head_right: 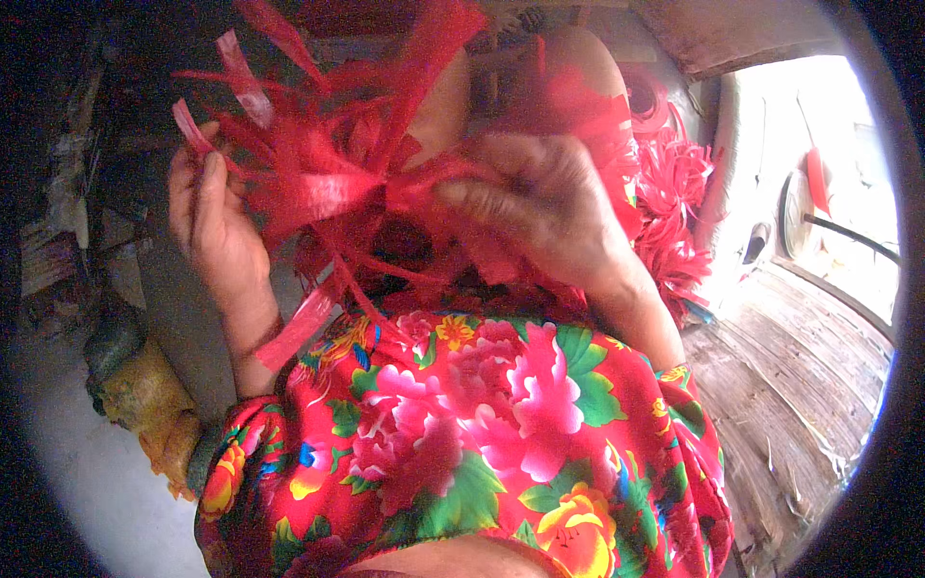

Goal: The person is tying and arranging red plastic strips into a round decorative object by hand.

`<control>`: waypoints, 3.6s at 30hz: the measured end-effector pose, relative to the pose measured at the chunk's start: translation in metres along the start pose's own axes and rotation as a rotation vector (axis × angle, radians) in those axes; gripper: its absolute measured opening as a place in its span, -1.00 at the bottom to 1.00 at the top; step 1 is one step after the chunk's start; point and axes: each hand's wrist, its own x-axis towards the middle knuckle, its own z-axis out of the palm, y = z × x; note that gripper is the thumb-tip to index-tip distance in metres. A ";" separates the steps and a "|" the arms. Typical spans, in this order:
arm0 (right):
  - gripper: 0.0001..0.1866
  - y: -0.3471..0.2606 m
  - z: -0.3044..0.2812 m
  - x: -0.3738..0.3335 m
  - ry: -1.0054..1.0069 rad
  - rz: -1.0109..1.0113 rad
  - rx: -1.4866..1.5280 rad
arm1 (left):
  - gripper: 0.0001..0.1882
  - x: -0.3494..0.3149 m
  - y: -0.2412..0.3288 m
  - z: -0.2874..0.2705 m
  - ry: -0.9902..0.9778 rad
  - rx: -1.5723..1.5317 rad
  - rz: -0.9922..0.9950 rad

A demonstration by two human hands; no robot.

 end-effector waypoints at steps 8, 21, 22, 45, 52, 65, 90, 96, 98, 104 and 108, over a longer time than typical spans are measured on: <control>-0.69 0.023 -0.013 0.016 0.271 -0.005 -0.237 | -0.68 -0.001 0.016 -0.006 -0.186 0.127 -0.060; -0.56 0.001 -0.014 0.033 0.266 -0.574 -0.783 | -0.91 -0.016 0.023 -0.001 -0.306 0.248 -0.101; -0.49 -0.007 -0.009 0.035 0.227 -0.721 -0.819 | -0.92 -0.017 0.026 0.005 -0.303 0.278 -0.051; -0.85 0.048 -0.008 0.062 0.294 0.130 0.269 | -0.68 -0.018 0.011 -0.039 -0.640 0.300 -0.523; -0.83 0.047 0.008 0.053 0.118 -0.032 0.238 | -0.46 -0.031 -0.041 0.026 -0.347 -0.115 -0.215; -0.52 -0.017 0.014 0.022 0.206 -0.942 -0.923 | -0.64 -0.022 -0.035 0.061 -0.113 -0.075 -0.086; -0.78 0.036 0.000 0.063 0.166 -0.211 0.400 | -0.41 -0.003 -0.002 0.033 -0.103 0.100 0.063; -0.68 0.031 -0.014 0.063 0.262 -0.109 0.353 | -0.41 -0.014 0.053 0.048 -0.321 0.561 0.781; -0.66 0.025 -0.016 0.057 0.263 -0.207 0.232 | -0.54 -0.026 0.064 0.058 -0.803 0.770 0.716; -0.66 0.032 -0.045 0.012 0.388 -0.384 -0.053 | -0.42 -0.043 0.004 0.115 -0.934 1.087 0.714; -0.72 0.040 -0.091 -0.038 0.713 -0.435 -0.021 | -0.37 -0.027 -0.028 0.115 -0.996 0.919 0.683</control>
